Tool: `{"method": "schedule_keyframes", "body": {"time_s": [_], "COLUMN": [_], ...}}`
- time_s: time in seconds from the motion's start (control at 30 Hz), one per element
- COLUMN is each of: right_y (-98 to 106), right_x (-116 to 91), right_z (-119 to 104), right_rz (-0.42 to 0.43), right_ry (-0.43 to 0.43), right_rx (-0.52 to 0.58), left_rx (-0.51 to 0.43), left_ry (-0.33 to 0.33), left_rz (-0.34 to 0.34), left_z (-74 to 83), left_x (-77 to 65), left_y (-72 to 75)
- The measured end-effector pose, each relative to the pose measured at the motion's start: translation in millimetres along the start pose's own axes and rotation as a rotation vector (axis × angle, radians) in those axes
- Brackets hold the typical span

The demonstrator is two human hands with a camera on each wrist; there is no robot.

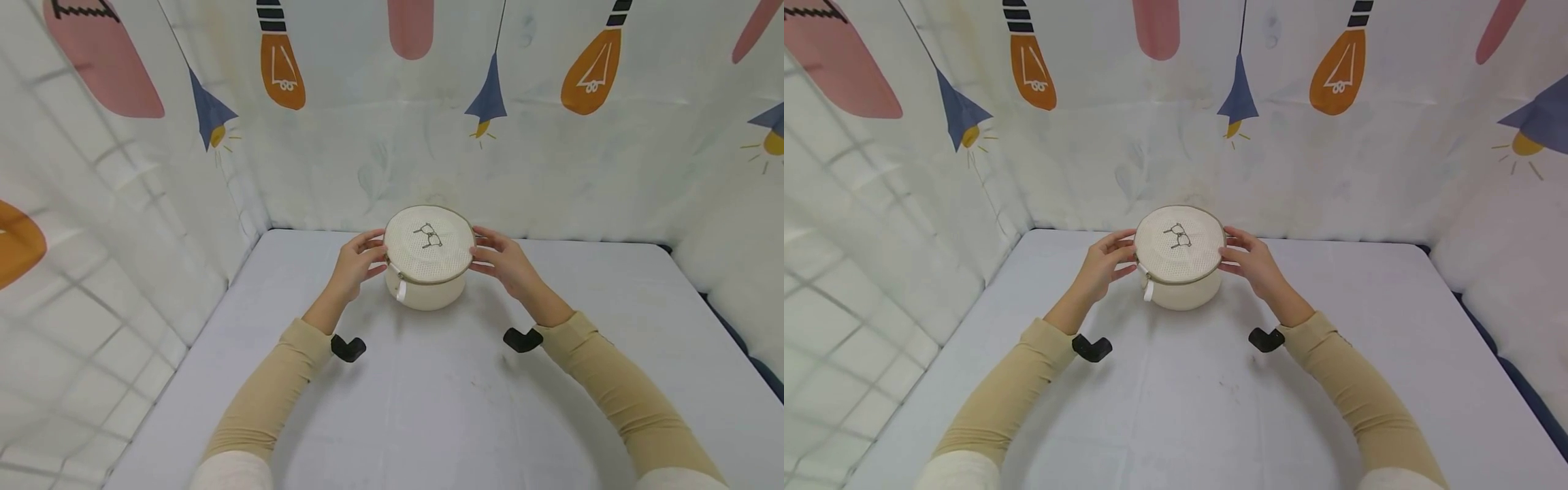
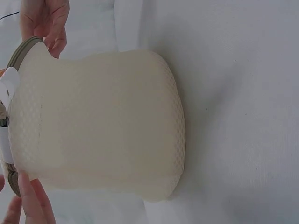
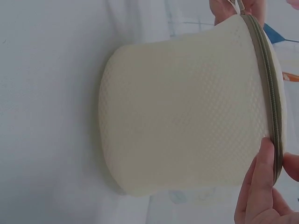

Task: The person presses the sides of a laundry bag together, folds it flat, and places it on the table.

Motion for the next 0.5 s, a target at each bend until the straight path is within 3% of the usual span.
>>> {"method": "schedule_keyframes", "body": {"time_s": [0.5], "right_y": [1.9], "right_x": [6.8], "right_z": [0.8], "right_rz": [-0.012], "right_ry": [-0.028], "right_rx": [0.036], "left_rx": [-0.007], "left_ry": [0.028], "left_rz": [0.019], "left_z": [1.3], "left_x": [2.1], "left_y": [-2.8]}}
Point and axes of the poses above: each hand's wrist, its own x-axis towards the middle knuckle, its own y-axis out of the back of the hand, z = x × y, the point moved 5 cm from there along x, towards the middle knuckle, and after that the axes turned 3 degrees about y, right-handed, at the moved point
